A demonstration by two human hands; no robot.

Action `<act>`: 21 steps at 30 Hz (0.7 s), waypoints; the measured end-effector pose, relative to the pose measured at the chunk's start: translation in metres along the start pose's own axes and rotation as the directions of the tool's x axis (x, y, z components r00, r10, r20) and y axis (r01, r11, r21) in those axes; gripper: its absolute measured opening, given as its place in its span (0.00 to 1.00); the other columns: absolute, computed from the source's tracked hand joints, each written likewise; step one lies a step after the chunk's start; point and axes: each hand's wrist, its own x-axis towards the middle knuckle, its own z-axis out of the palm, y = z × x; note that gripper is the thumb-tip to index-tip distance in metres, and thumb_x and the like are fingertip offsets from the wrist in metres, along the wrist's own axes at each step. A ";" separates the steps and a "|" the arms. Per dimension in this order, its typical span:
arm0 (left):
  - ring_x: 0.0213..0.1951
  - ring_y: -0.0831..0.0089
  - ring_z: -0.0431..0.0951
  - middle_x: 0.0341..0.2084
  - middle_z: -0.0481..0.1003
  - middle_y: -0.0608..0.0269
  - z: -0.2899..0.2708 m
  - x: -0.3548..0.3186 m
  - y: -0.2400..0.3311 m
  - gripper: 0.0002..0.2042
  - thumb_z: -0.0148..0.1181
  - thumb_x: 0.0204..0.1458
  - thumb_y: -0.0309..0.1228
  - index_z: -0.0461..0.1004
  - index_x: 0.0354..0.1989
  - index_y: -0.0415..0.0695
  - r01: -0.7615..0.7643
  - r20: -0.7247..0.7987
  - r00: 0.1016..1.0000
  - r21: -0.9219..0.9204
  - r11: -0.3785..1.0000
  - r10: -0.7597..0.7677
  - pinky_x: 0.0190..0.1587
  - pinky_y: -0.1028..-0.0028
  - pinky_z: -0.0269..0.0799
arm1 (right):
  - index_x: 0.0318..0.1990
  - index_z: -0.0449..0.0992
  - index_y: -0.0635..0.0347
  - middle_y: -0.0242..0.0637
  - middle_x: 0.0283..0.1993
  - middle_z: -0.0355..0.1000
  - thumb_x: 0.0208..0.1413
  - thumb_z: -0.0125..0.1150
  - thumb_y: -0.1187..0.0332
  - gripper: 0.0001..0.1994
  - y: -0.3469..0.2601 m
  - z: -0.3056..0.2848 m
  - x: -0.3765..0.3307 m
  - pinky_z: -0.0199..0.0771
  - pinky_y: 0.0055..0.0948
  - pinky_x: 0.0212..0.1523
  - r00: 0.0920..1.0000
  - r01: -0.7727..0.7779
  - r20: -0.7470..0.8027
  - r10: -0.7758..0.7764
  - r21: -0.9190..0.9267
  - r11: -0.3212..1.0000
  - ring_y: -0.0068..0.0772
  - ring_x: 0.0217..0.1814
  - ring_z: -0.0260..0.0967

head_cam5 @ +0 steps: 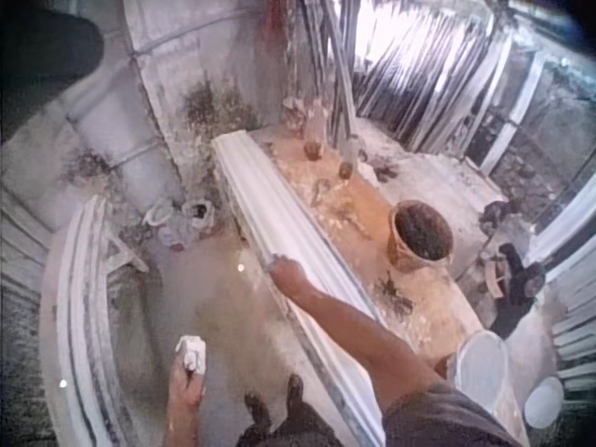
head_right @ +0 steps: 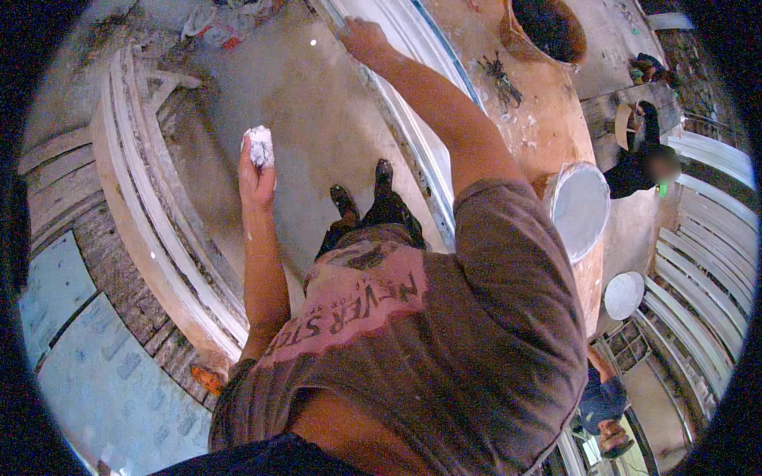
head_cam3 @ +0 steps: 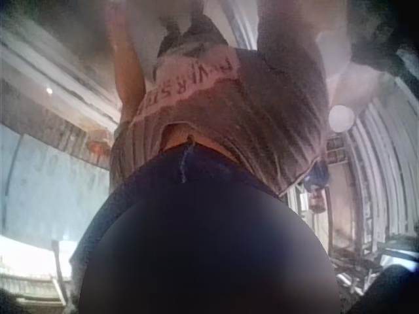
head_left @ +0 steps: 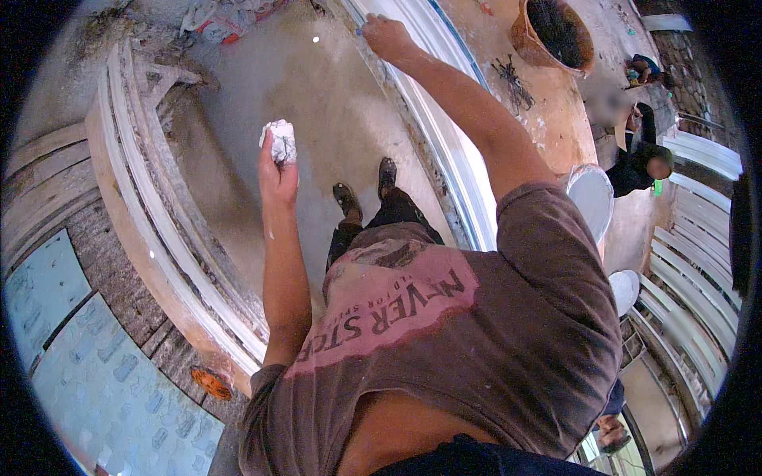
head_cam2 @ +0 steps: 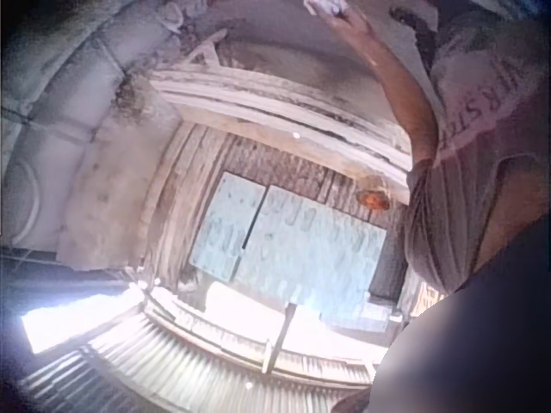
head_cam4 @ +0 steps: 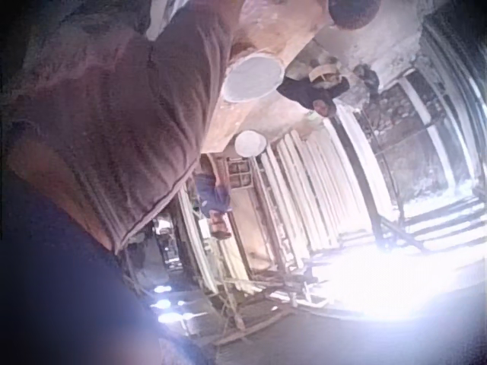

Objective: The person cleans long white moldings on a workbench using a cloth and a white paste. They repeatedly wipe the moldings, retrieve a yellow scoop to transfer liquid between buckets, and handle a bag of powder before returning to wipe the moldings again.

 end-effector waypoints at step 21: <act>0.45 0.64 0.74 0.42 0.74 0.53 -0.098 -0.189 -0.105 0.10 0.57 0.52 0.22 0.71 0.42 0.34 0.448 0.170 0.888 -0.103 0.888 -0.428 0.53 0.67 0.71 | 0.34 0.69 0.67 0.48 0.45 0.65 0.45 0.53 0.75 0.08 -0.178 -0.192 -0.550 0.78 0.36 0.39 0.863 -0.069 0.506 -0.006 0.129 0.989 0.46 0.45 0.69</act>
